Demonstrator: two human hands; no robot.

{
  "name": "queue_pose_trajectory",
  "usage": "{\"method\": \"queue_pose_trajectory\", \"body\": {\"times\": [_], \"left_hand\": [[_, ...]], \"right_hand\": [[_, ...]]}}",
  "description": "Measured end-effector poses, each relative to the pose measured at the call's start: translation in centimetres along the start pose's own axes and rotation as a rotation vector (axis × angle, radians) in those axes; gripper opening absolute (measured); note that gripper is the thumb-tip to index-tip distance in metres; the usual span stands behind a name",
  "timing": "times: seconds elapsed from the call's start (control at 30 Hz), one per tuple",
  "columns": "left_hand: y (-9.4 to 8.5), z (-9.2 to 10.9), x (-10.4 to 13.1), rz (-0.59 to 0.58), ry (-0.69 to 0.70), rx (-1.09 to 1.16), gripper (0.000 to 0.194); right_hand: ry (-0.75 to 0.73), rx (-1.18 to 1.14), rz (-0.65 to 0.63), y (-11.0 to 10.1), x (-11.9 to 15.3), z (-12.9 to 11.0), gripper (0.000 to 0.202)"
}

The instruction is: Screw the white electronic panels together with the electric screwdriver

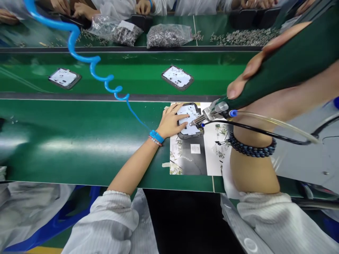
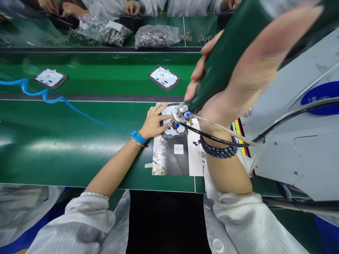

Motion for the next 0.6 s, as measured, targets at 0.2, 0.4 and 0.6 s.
{"method": "queue_pose_trajectory", "body": {"times": [0.2,0.4,0.6], "left_hand": [[0.0,0.1,0.0,-0.011,-0.005,0.009,0.033],[0.0,0.1,-0.1,0.006,0.016,0.004,0.032],[-0.2,0.2,-0.1,-0.004,0.014,0.003,0.032]], "right_hand": [[0.072,0.153,-0.032,1.2,0.5,1.9,0.057],[0.183,0.235,-0.084,1.7,0.0,2.7,0.064],[0.104,0.238,-0.032,2.0,1.0,2.9,0.071]]}}
Point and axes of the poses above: each hand's wrist, its own x-axis away from the middle knuckle, its own y-axis out of the palm, z = x × y, the point moved 4 cm from there along -x, towards the middle knuckle, and after that the axes turned 3 degrees about -x, right-handed, at the moved point
